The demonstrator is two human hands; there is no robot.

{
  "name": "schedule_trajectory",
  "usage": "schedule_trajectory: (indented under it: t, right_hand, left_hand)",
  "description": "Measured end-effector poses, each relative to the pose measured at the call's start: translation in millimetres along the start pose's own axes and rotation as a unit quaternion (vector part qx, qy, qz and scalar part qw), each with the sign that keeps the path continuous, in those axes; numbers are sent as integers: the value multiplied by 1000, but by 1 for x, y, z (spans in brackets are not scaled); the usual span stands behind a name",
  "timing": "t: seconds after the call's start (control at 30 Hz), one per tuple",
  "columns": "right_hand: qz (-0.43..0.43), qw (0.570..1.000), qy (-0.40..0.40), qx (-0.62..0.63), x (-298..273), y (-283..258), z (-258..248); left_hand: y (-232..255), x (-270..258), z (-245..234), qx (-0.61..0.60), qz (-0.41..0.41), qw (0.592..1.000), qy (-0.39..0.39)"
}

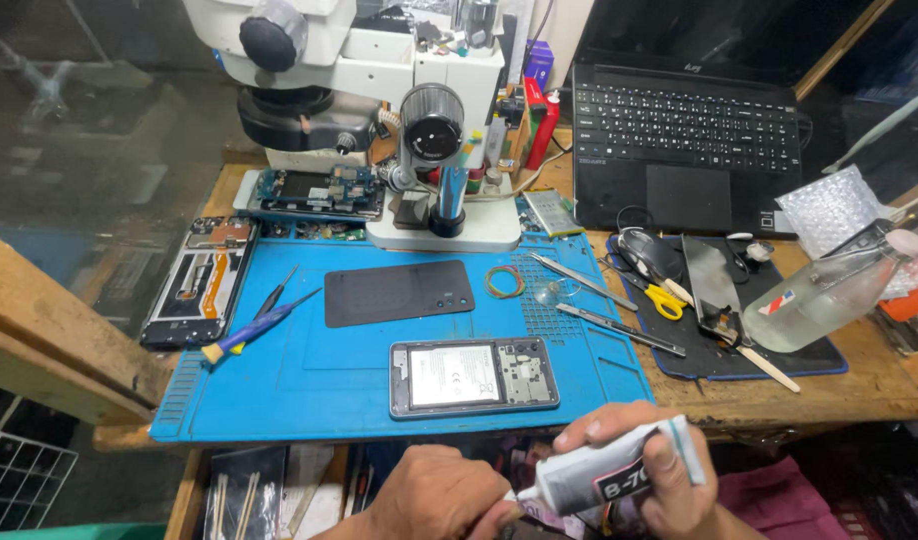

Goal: The person applies adhesive to the internal frame of a disassembled smartphone, then aligns and presses the back cover into place. They inspect the edges and seams, briefly separate the cover to check alignment, and reapply adhesive to the frame before reseating the back cover.

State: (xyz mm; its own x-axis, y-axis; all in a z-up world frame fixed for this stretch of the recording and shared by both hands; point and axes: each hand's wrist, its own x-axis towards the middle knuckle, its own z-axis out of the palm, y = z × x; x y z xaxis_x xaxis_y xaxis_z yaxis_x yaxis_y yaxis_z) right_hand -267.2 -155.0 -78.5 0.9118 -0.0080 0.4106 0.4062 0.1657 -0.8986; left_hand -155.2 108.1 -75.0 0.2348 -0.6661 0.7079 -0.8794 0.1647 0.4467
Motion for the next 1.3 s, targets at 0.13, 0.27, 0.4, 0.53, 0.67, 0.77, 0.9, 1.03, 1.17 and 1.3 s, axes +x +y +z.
schedule_trajectory:
  t: [0.13, 0.27, 0.4, 0.53, 0.67, 0.77, 0.9, 1.03, 1.17, 1.3]
  right_hand:
    - [30, 997, 65, 1, 31, -17, -11]
    - [32, 995, -1, -92, 99, -35, -5]
    - [47, 990, -102, -85, 167, -21, 16]
    - [119, 977, -167, -52, 212, 5, 39]
    - [183, 962, -195, -48, 219, 24, 52]
    - [174, 959, -221, -37, 215, 33, 57]
    - [189, 956, -219, -40, 212, 39, 57]
    - [183, 955, -228, -55, 211, 42, 57]
    - [198, 953, -224, -51, 207, 42, 59]
    - [187, 954, -223, -70, 208, 41, 58]
  left_hand:
    - [-2, -10, -3, -20, 0, 1000, -9]
    - [-8, -10, 2, -4, 80, 996, -46]
    - [-14, -18, 16, 60, 118, 987, -95]
    - [-20, -27, 25, 81, 135, 983, -97]
    - [-23, -36, 34, 99, 140, 979, -114]
    - [-23, -42, 34, 101, 149, 977, -117]
    - [-21, -43, 35, 110, 149, 975, -125]
    - [-16, -39, 27, 116, 161, 974, -112]
    - [-9, -29, 12, 173, 182, 967, -48]
    - [5, -19, 10, 274, 118, 954, -17]
